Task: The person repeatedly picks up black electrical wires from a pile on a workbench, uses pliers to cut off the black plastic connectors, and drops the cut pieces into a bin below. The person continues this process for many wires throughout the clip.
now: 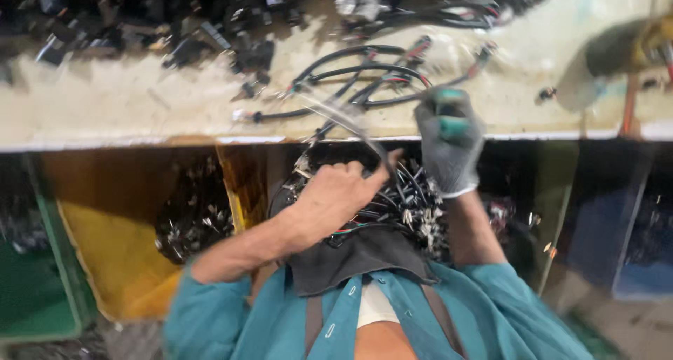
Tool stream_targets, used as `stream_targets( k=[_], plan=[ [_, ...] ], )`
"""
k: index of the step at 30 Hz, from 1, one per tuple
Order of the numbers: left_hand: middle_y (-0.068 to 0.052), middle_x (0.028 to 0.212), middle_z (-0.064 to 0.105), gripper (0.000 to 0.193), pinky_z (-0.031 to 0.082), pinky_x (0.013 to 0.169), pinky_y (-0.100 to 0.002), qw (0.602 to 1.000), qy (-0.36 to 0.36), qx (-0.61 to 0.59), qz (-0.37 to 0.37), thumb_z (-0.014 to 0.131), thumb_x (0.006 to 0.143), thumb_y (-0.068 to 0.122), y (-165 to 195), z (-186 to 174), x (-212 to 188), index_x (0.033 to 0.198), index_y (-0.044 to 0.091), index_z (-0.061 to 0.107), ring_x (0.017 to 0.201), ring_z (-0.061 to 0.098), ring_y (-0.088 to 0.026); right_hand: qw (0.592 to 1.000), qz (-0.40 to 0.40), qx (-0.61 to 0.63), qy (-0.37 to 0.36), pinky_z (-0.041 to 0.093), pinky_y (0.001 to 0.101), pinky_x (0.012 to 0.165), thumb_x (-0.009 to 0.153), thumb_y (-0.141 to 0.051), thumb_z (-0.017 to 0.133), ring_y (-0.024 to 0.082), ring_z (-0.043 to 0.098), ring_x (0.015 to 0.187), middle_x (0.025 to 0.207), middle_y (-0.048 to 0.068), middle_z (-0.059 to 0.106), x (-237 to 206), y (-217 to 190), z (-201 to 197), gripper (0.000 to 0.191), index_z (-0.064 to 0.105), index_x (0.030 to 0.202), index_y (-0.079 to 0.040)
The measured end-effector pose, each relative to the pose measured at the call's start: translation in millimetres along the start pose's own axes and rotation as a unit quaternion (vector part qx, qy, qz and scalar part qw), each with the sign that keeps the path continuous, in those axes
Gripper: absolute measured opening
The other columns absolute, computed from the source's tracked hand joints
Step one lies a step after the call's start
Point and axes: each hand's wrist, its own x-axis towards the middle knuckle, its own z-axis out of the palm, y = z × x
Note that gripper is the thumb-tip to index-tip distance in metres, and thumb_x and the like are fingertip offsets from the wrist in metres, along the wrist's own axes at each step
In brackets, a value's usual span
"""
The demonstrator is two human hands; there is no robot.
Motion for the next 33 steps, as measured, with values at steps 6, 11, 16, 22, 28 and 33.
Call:
stream_targets(
  k=[6, 11, 16, 22, 28, 33],
  plan=[
    [-0.015, 0.104, 0.072, 0.016, 0.057, 0.082, -0.047, 0.971, 0.159, 0.018, -0.176, 0.066, 0.102, 0.019, -73, -10, 3, 0.116, 0.012, 0.07, 0.096, 0.071, -0.037, 0.856, -0.152, -0.477, -0.132, 0.053, 0.0485, 0.062, 0.093, -0.018, 0.079, 0.037, 0.069, 0.075, 0.09, 0.015, 0.067, 20, 27, -26, 0.025, 0.063, 0.11, -0.008],
    [-0.022, 0.171, 0.026, 0.037, 0.012, 0.125, -0.065, 0.914, 0.236, 0.136, -0.301, 0.077, 0.102, 0.037, -153, 6, 26, 0.115, 0.004, 0.067, 0.158, 0.01, -0.035, 0.842, -0.127, -0.485, -0.198, 0.052, 0.0495, 0.061, 0.087, -0.016, 0.078, 0.04, 0.066, 0.072, 0.09, 0.018, 0.067, 25, 50, -35, 0.03, 0.061, 0.108, -0.003],
    [-0.005, 0.122, 0.063, 0.035, 0.053, 0.097, -0.034, 0.738, 0.442, -0.486, -0.153, 0.068, 0.103, 0.034, -123, 21, -6, 0.126, 0.009, 0.062, 0.115, 0.062, -0.017, 0.98, 0.12, -0.135, -0.078, 0.05, 0.0342, 0.061, 0.092, -0.005, 0.072, 0.021, 0.064, 0.075, 0.088, 0.009, 0.068, 31, 25, -31, 0.024, 0.063, 0.114, -0.004],
    [-0.005, 0.097, 0.068, 0.03, 0.055, 0.079, -0.027, 0.759, 0.197, -0.611, -0.11, 0.065, 0.104, 0.019, -38, 40, -6, 0.13, 0.005, 0.063, 0.085, 0.063, -0.008, 0.973, 0.041, -0.117, -0.196, 0.052, 0.0333, 0.06, 0.073, -0.01, 0.083, 0.016, 0.067, 0.07, 0.078, 0.004, 0.067, -15, -7, -6, 0.026, 0.066, 0.093, -0.01],
    [-0.01, 0.11, 0.072, 0.022, 0.056, 0.079, -0.031, 0.806, 0.156, -0.564, -0.087, 0.061, 0.104, 0.01, -17, 34, -1, 0.125, 0.001, 0.063, 0.088, 0.07, -0.019, 0.902, -0.22, -0.15, -0.341, 0.049, 0.037, 0.06, 0.082, -0.015, 0.078, 0.021, 0.062, 0.071, 0.078, 0.004, 0.064, -15, -6, -1, 0.023, 0.066, 0.101, -0.009],
    [-0.018, 0.1, 0.074, 0.027, 0.055, 0.073, -0.036, 0.889, 0.25, -0.366, -0.114, 0.071, 0.098, 0.016, -6, 35, 0, 0.121, 0.002, 0.065, 0.085, 0.073, -0.033, 0.984, -0.132, -0.029, -0.117, 0.055, 0.0369, 0.07, 0.107, -0.016, 0.063, 0.018, 0.065, 0.08, 0.093, 0.004, 0.065, -30, -18, 21, 0.015, 0.058, 0.112, -0.002]
  ],
)
